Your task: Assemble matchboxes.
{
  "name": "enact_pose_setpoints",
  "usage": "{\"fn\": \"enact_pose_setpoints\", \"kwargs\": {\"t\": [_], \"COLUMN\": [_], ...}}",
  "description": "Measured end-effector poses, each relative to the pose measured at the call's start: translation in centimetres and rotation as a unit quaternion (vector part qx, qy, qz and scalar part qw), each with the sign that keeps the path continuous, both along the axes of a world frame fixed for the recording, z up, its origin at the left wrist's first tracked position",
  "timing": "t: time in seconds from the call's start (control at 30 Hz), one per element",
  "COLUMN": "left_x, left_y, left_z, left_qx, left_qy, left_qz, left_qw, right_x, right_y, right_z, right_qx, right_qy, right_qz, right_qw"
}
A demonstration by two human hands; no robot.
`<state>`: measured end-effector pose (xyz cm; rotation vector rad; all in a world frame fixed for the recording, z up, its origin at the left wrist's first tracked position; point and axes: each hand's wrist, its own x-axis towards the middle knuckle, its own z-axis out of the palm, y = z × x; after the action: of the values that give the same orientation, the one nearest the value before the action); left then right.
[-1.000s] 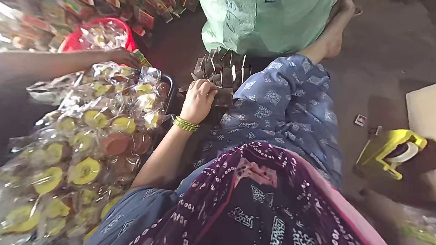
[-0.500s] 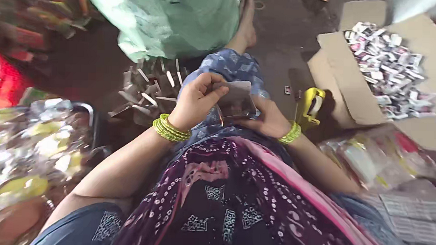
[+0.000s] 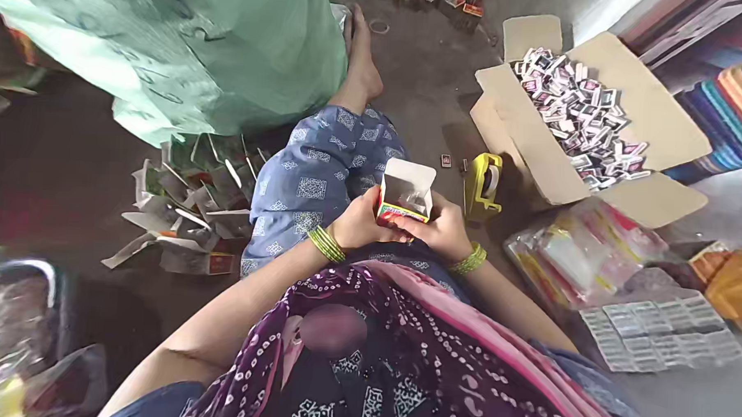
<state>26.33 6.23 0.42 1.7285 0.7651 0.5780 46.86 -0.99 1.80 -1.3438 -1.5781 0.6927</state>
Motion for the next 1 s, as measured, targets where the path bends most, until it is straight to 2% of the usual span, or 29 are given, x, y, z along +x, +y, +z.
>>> {"fn": "enact_pose_setpoints", "kwargs": {"t": [0.1, 0.17, 0.23, 0.3, 0.4, 0.47, 0.5, 0.57, 0.67, 0.83, 0.93, 1.0], "left_x": [-0.6, -1.5, -1.9, -2.1, -2.2, -2.1, -2.0, -2.0, -2.1, -2.0, -1.9, -1.9], "left_y": [0.3, 0.8, 1.3, 1.8, 2.3, 2.2, 2.2, 2.3, 2.3, 2.2, 2.1, 1.9], "left_z": [-1.8, -2.5, -2.9, -3.1, -3.3, -3.4, -3.4, -3.3, -3.2, -3.1, -3.0, -2.9], "left_qx": [0.024, 0.026, 0.018, 0.016, 0.036, 0.048, 0.047, 0.044, 0.044, 0.024, -0.006, -0.014], "left_qy": [0.007, -0.007, -0.023, -0.028, -0.025, -0.028, -0.030, -0.029, -0.020, -0.023, -0.030, -0.028], "left_qz": [0.034, 0.051, 0.074, 0.089, 0.090, 0.077, 0.071, 0.066, 0.071, 0.078, 0.087, 0.092], "left_qw": [0.999, 0.998, 0.997, 0.996, 0.995, 0.996, 0.996, 0.996, 0.996, 0.996, 0.996, 0.995], "right_x": [1.1, 2.6, 4.8, 8.0, 11.1, 12.2, 12.5, 12.3, 9.9, 9.7, 10.0, 10.4], "right_y": [1.3, 3.6, 7.2, 11.3, 16.0, 17.2, 17.3, 16.5, 13.4, 8.5, 5.2, 3.2], "right_z": [-1.3, -2.2, -3.0, -5.0, -8.0, -10.6, -11.8, -13.7, -13.4, -14.9, -15.5, -15.6], "right_qx": [0.003, -0.025, -0.095, -0.150, -0.272, -0.328, -0.332, -0.300, -0.231, -0.225, -0.246, -0.227], "right_qy": [-0.002, 0.024, 0.034, -0.093, -0.310, -0.369, -0.369, -0.372, -0.366, -0.287, -0.219, -0.248], "right_qz": [0.048, 0.004, -0.085, -0.172, -0.171, -0.160, -0.154, -0.153, -0.157, -0.090, -0.102, -0.108], "right_qw": [0.999, 0.999, 0.991, 0.969, 0.895, 0.855, 0.854, 0.865, 0.888, 0.927, 0.939, 0.936]}}
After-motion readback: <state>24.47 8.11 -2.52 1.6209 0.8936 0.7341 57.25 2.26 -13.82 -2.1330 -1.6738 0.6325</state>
